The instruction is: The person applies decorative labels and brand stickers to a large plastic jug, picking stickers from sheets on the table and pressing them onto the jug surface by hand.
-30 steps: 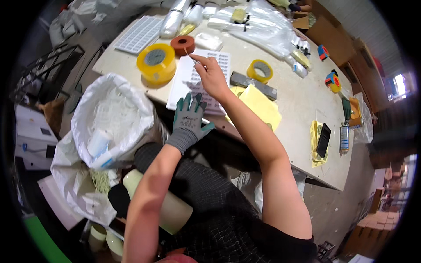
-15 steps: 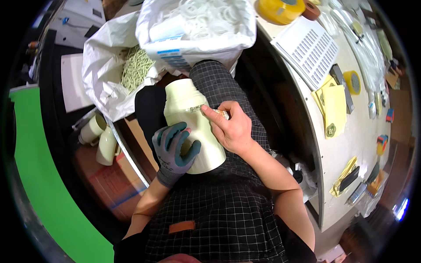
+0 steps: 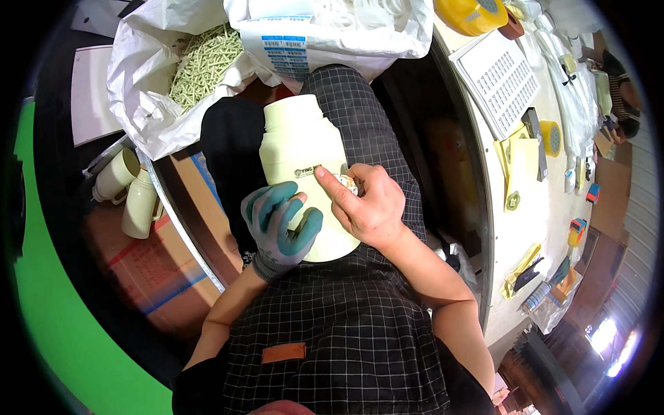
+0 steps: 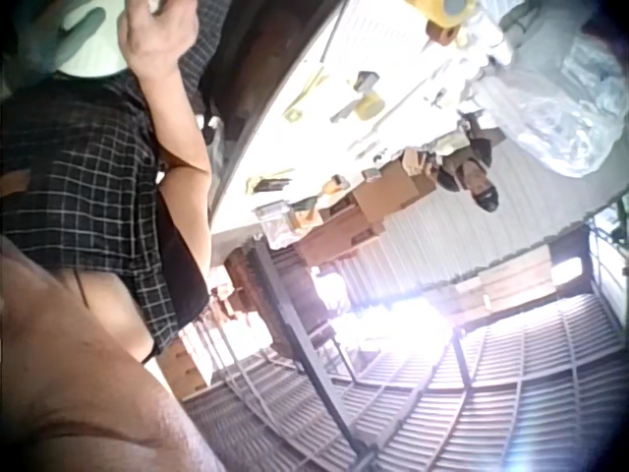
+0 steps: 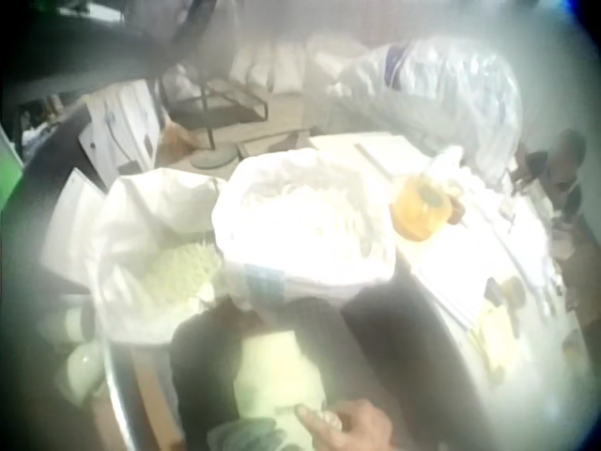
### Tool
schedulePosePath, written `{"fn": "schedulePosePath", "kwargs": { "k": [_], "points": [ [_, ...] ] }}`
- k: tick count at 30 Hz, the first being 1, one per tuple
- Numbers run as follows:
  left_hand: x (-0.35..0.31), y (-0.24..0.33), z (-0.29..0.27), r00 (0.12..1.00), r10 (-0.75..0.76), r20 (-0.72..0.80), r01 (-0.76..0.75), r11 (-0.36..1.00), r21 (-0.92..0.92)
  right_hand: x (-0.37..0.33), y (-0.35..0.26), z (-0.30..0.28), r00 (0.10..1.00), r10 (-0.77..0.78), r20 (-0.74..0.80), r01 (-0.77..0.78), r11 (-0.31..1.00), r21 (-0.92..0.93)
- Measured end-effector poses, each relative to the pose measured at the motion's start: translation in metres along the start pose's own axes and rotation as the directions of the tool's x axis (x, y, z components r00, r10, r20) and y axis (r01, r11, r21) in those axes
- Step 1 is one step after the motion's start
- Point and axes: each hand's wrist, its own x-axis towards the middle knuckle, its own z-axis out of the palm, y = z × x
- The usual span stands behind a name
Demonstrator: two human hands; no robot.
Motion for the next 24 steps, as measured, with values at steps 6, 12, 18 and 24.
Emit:
{"fn": "schedulePosePath", "kwargs": {
  "k": [6,12,18,24],
  "points": [
    [-0.009,0.002,0.011,0.989,-0.147,-0.022,0.146,0.987,-0.067,0.002,-0.001,-0.004,1.000,-0.003,0.026,0.004,1.000,-0.022],
    [-0.002,0.002,0.009,0.989,-0.132,0.062,0.135,0.990,-0.033,0.008,-0.003,-0.013,0.997,-0.019,0.069,0.021,0.999,-0.025],
    [-0.003,-0.001,0.010,0.990,-0.139,0.028,0.139,0.990,-0.025,-0.003,0.030,-0.026,0.959,0.281,0.027,-0.273,0.948,-0.161],
    [0.017,0.000,-0.005,0.984,-0.101,0.144,0.103,0.995,-0.013,-0.001,0.016,0.011,0.977,0.200,-0.074,-0.154,0.902,0.404]
  ]
}}
